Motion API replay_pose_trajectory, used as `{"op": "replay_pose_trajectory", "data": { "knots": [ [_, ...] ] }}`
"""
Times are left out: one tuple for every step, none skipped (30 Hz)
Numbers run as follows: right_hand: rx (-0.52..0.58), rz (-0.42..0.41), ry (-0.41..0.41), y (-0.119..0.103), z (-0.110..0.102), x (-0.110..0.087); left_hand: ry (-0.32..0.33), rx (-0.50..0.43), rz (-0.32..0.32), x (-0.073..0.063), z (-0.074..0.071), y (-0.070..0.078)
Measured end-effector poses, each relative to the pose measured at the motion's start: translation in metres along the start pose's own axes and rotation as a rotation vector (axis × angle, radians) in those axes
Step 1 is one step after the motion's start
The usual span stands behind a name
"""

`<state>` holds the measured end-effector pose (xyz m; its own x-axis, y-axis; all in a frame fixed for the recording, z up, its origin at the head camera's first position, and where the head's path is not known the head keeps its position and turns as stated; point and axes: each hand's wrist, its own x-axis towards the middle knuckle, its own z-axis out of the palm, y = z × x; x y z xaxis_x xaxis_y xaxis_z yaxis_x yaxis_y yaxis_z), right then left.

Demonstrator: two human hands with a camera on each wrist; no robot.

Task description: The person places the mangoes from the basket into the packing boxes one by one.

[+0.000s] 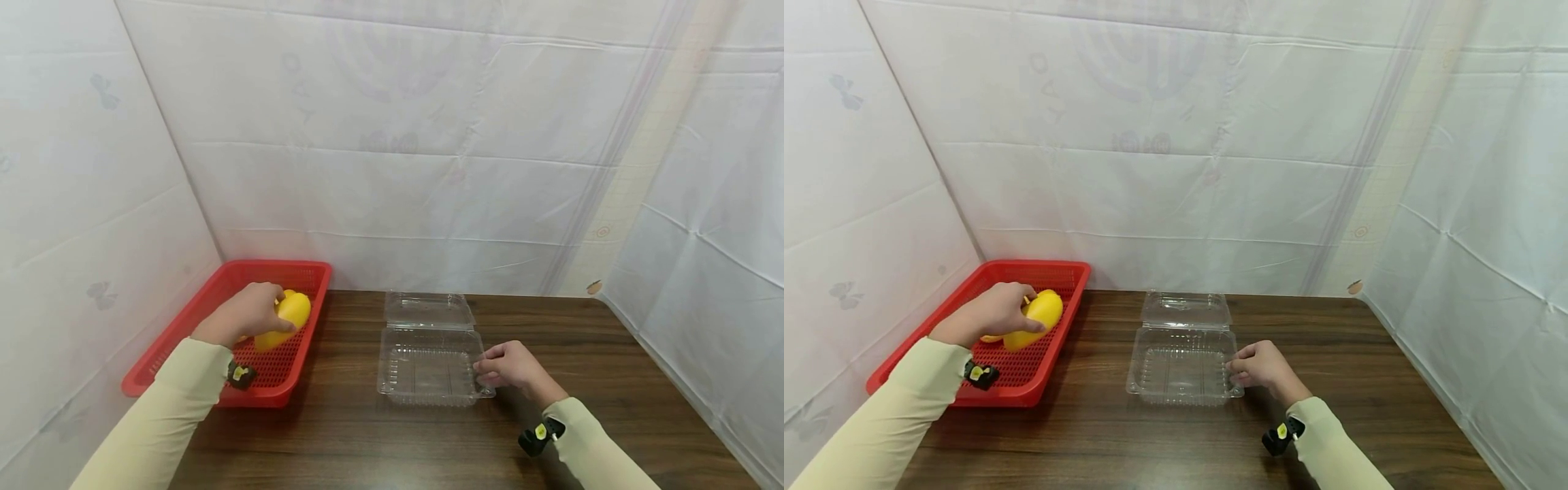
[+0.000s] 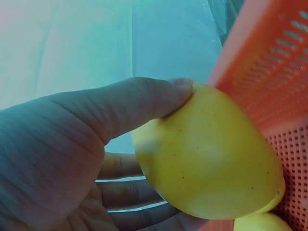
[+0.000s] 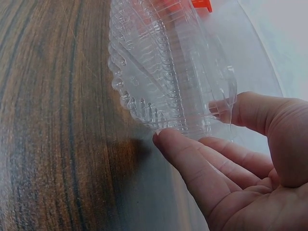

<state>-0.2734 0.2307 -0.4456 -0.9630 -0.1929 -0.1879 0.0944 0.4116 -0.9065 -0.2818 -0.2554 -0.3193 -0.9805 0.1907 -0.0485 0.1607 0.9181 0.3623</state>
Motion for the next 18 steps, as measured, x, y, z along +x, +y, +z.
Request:
{"op": "replay_pose_trajectory", "data": {
  "knots": [
    [0.001, -0.001, -0.002, 0.000, 0.000, 0.000, 0.005, -0.001, 0.001, 0.000, 0.000, 0.003],
    [0.001, -0.003, -0.004, 0.000, 0.000, 0.000, 0.010, -0.003, 0.001, 0.000, 0.001, 0.006],
    [0.002, -0.004, -0.006, 0.000, -0.001, 0.000, 0.013, -0.003, 0.001, 0.000, 0.002, 0.008],
    [0.003, -0.005, -0.007, 0.000, -0.001, -0.001, 0.018, -0.001, 0.000, 0.000, 0.002, 0.011],
    [0.003, -0.006, -0.009, 0.000, -0.001, -0.001, 0.021, 0.005, 0.003, 0.001, 0.003, 0.014],
    [0.003, -0.006, -0.010, 0.000, -0.001, -0.001, 0.026, 0.009, 0.003, 0.001, 0.004, 0.017],
    [0.005, -0.005, -0.011, -0.001, -0.001, -0.002, 0.030, 0.014, 0.003, 0.001, 0.005, 0.021],
    [0.003, -0.007, -0.011, -0.001, -0.001, -0.002, 0.034, 0.020, 0.006, 0.002, 0.006, 0.024],
    [0.004, -0.009, -0.011, -0.001, -0.001, -0.002, 0.038, 0.025, 0.009, 0.002, 0.007, 0.027],
    [0.003, -0.012, -0.011, -0.001, -0.001, -0.002, 0.043, 0.030, 0.011, 0.002, 0.008, 0.031],
    [0.003, -0.012, -0.012, -0.001, -0.001, -0.003, 0.043, 0.032, 0.018, 0.002, 0.009, 0.034],
    [0.002, -0.011, -0.011, -0.001, -0.001, -0.003, 0.045, 0.029, 0.020, 0.002, 0.010, 0.037],
    [0.000, -0.010, -0.010, -0.001, -0.001, -0.003, 0.046, 0.027, 0.026, 0.002, 0.011, 0.041],
    [-0.003, -0.008, -0.007, -0.001, -0.001, -0.003, 0.049, 0.029, 0.030, 0.002, 0.012, 0.044],
    [-0.002, -0.007, -0.006, -0.002, -0.001, -0.003, 0.048, 0.027, 0.034, 0.002, 0.013, 0.048],
    [-0.005, -0.002, -0.001, -0.001, -0.001, -0.003, 0.047, 0.023, 0.035, 0.003, 0.014, 0.051],
    [-0.008, 0.003, 0.003, -0.001, -0.001, -0.003, 0.047, 0.019, 0.039, 0.004, 0.015, 0.054],
    [-0.010, 0.007, 0.008, -0.001, -0.001, -0.002, 0.050, 0.019, 0.043, 0.005, 0.017, 0.057]
  ]
}}
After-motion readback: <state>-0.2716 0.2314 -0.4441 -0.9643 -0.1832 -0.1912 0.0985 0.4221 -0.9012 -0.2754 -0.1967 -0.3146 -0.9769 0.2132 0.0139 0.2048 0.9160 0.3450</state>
